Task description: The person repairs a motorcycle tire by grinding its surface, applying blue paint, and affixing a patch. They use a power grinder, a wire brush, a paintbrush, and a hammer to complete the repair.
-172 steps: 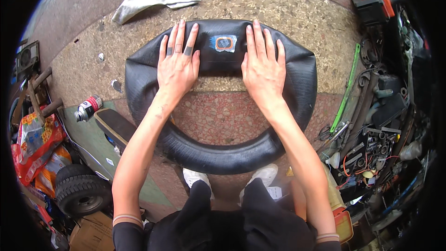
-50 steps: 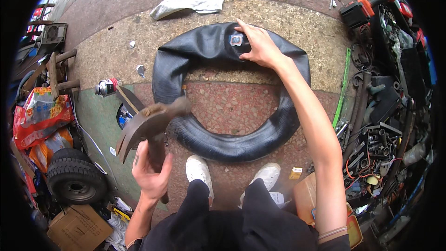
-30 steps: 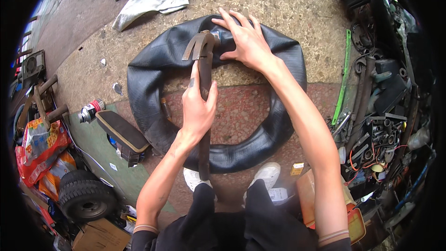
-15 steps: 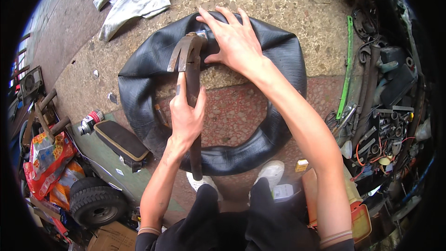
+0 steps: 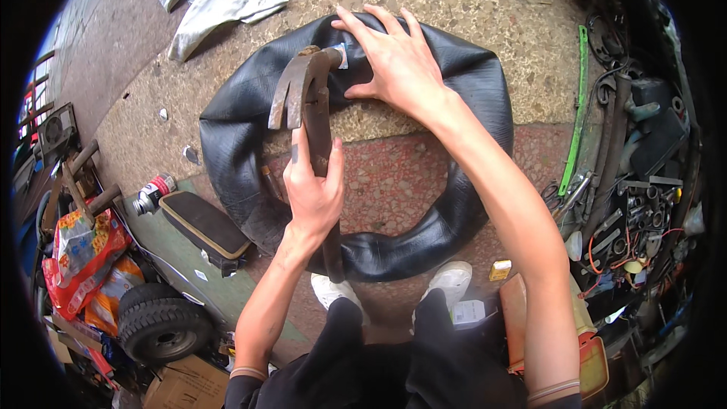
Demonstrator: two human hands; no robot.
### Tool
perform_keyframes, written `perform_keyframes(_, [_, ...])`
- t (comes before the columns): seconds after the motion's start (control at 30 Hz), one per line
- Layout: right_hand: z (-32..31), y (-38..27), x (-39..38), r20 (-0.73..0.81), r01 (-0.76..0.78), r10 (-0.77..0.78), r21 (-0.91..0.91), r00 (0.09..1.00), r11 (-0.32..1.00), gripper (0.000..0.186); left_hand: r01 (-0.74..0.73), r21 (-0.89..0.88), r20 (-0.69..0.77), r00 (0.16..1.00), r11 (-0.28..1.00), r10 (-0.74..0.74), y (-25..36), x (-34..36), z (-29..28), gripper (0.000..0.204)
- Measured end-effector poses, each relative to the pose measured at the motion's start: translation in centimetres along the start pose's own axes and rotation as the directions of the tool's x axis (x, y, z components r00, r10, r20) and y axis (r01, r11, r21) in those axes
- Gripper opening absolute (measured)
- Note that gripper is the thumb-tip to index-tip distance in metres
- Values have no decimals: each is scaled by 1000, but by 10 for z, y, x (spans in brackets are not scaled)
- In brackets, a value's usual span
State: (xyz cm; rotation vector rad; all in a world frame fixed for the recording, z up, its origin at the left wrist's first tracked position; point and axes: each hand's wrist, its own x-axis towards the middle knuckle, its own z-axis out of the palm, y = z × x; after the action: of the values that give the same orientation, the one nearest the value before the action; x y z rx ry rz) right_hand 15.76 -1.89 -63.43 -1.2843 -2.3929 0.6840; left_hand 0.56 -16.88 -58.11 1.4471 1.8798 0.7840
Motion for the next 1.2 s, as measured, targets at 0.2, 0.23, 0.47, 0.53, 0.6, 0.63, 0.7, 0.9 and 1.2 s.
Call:
perform_keyframes(0.2, [-4, -7, 1, 43, 9, -6, -74, 999, 997, 107, 75, 58, 65, 995, 995, -79, 7, 9, 5, 64])
perform_keyframes(0.23, [-6, -8, 3, 24, 37, -35, -97, 999, 995, 106, 58, 55, 58, 996, 997, -61, 9, 9, 5, 63])
perform_keyframes(0.47, [2, -7, 17, -32, 94, -95, -36, 995, 995, 101, 22, 102, 100, 994, 995, -32, 6, 8, 6, 71])
perform_keyframes(0.53, [5, -5, 16, -46, 73, -76, -57, 996, 996, 103, 78, 79, 101, 991, 994, -86, 9, 10, 3, 68])
perform_keyframes(0.6, [8, -5, 13, -60, 74, -78, -69, 995, 995, 104, 82, 62, 75, 993, 995, -86, 10, 10, 1, 64])
perform_keyframes(0.63, [8, -4, 12, -67, 75, -79, -61, 995, 995, 104, 57, 57, 48, 997, 997, -60, 8, 8, -1, 62])
perform_keyframes(0.7, [9, -2, 12, -67, 76, -78, -40, 995, 996, 103, 112, 5, 54, 992, 994, -112, 2, 0, -8, 70])
perform_keyframes(0.9, [10, 4, 12, -29, 25, -24, 47, 999, 999, 97, 38, -8, -52, 998, 999, -38, 2, -4, -14, 65])
perform_keyframes(1.2, [12, 5, 12, -47, 40, -36, 84, 998, 996, 98, 17, -31, -23, 1000, 999, -18, 17, 5, -14, 64])
